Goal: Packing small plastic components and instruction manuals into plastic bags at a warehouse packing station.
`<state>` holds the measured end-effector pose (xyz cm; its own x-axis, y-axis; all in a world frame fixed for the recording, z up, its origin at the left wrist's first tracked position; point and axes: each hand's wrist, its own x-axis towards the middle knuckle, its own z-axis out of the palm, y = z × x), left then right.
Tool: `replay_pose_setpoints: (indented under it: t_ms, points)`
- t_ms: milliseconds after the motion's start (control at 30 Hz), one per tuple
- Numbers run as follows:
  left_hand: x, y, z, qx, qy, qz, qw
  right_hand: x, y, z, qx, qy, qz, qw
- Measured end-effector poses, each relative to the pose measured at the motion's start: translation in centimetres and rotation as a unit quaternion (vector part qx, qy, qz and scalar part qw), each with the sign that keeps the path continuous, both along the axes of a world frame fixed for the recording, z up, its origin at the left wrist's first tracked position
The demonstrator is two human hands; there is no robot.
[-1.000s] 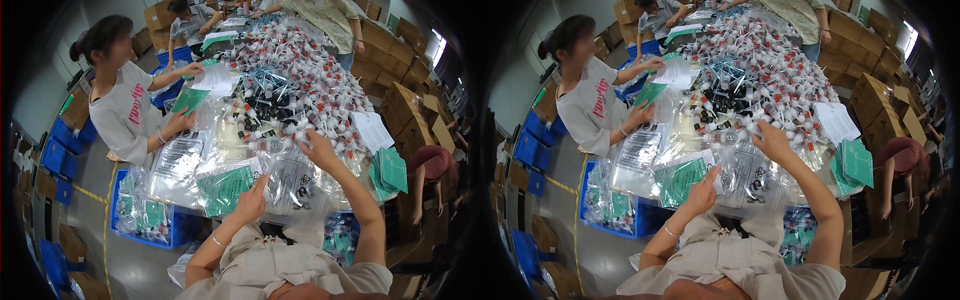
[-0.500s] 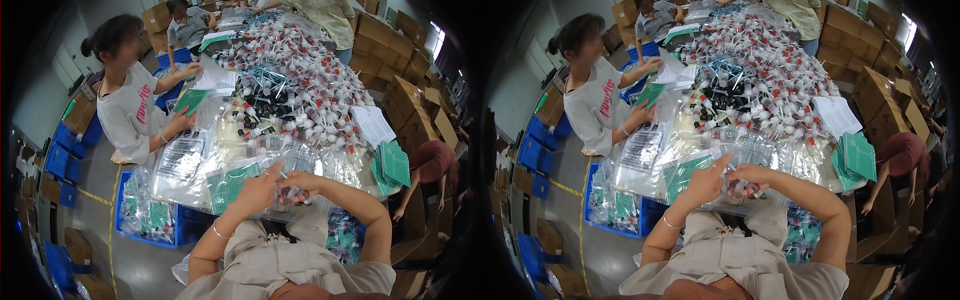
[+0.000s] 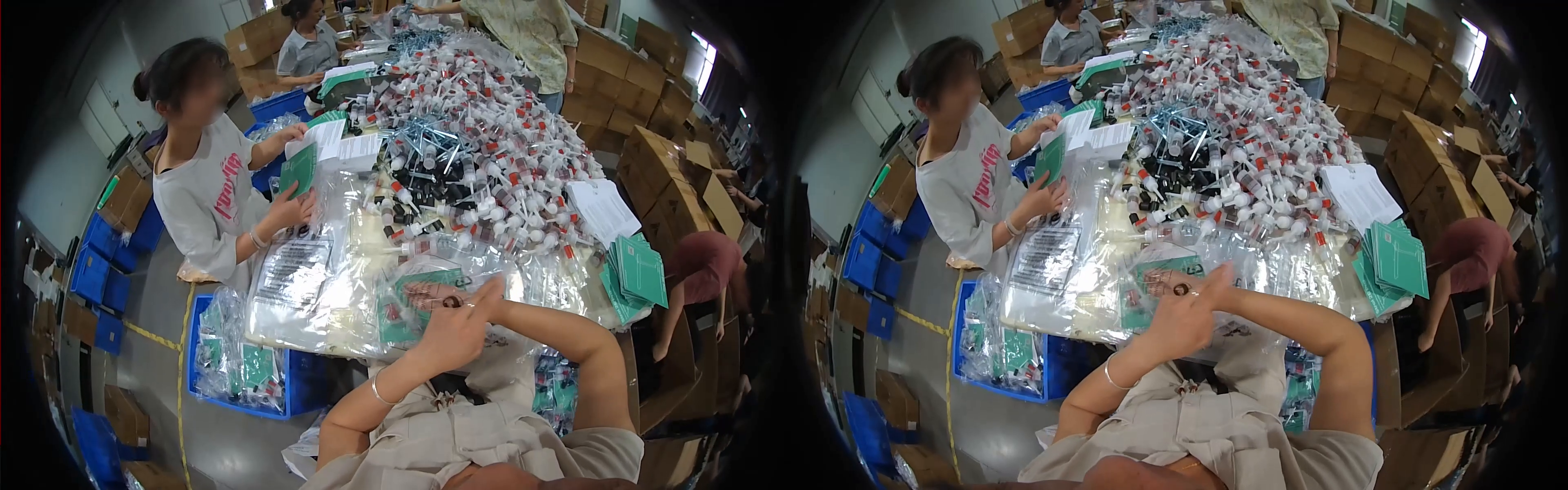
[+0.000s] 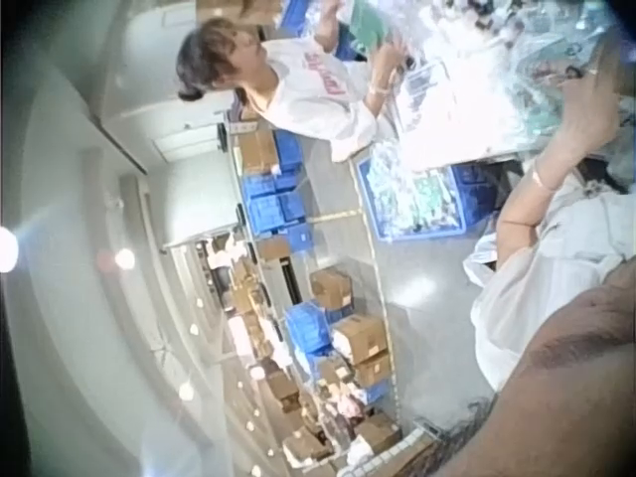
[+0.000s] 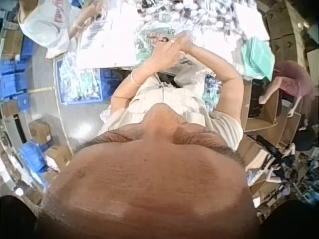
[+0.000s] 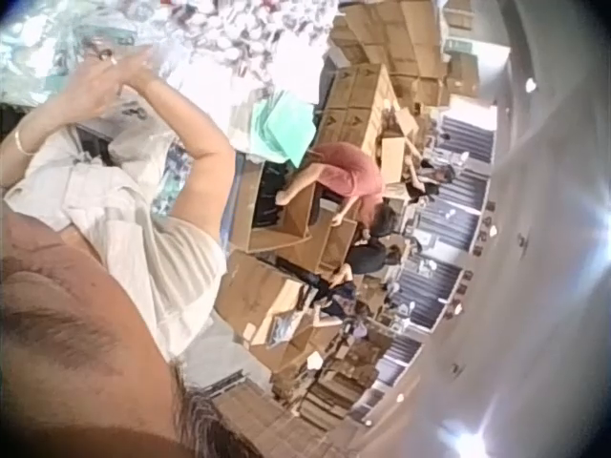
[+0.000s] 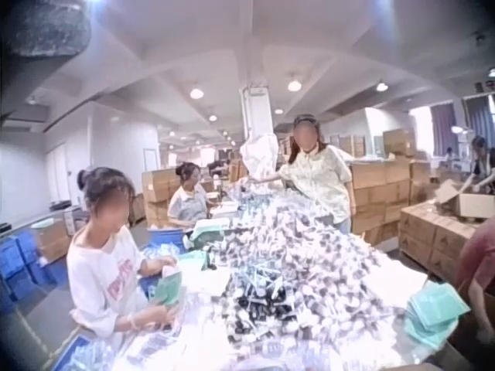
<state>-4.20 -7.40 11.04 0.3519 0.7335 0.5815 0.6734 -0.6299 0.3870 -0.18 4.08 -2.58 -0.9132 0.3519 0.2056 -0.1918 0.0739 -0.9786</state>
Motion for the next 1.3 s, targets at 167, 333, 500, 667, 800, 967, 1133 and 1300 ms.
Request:
replay_pose_setpoints:
  t_ms: [167, 333, 500, 667, 800, 967, 1133, 1300]
  points:
    - [-1.5, 0.8, -5.1, -0.014, -0.145, 0.082, 0.986, 9.9, 2.6, 13.0, 0.220, -0.274, 0.121, 0.929]
    - [-0.6, 1.6, -11.2, -0.070, -0.058, 0.096, 0.991, 6.3, 6.5, 15.6, 0.239, -0.255, -0.137, 0.927]
    - [-0.4, 1.8, -11.4, -0.108, -0.032, 0.077, 0.991, 0.1, 10.1, 8.2, 0.630, -0.224, -0.235, 0.706]
    - [-0.6, 1.6, -11.3, -0.091, -0.060, 0.068, 0.992, -1.9, 12.2, 7.2, 0.636, -0.319, -0.213, 0.669]
    - [-0.9, 1.7, -11.9, -0.081, -0.066, 0.074, 0.992, -1.7, 12.9, 9.9, 0.467, -0.392, -0.172, 0.773]
    - [-0.9, 1.8, -12.1, -0.090, -0.062, 0.072, 0.991, -0.5, 13.3, 10.8, 0.405, -0.307, -0.260, 0.821]
    - [-0.9, 1.9, -12.1, -0.086, -0.089, 0.061, 0.990, 0.1, 12.6, 14.7, 0.459, -0.158, -0.314, 0.816]
    - [-1.3, 1.8, -11.6, -0.092, -0.093, 0.058, 0.990, -1.8, 12.5, 12.2, 0.576, -0.215, -0.240, 0.751]
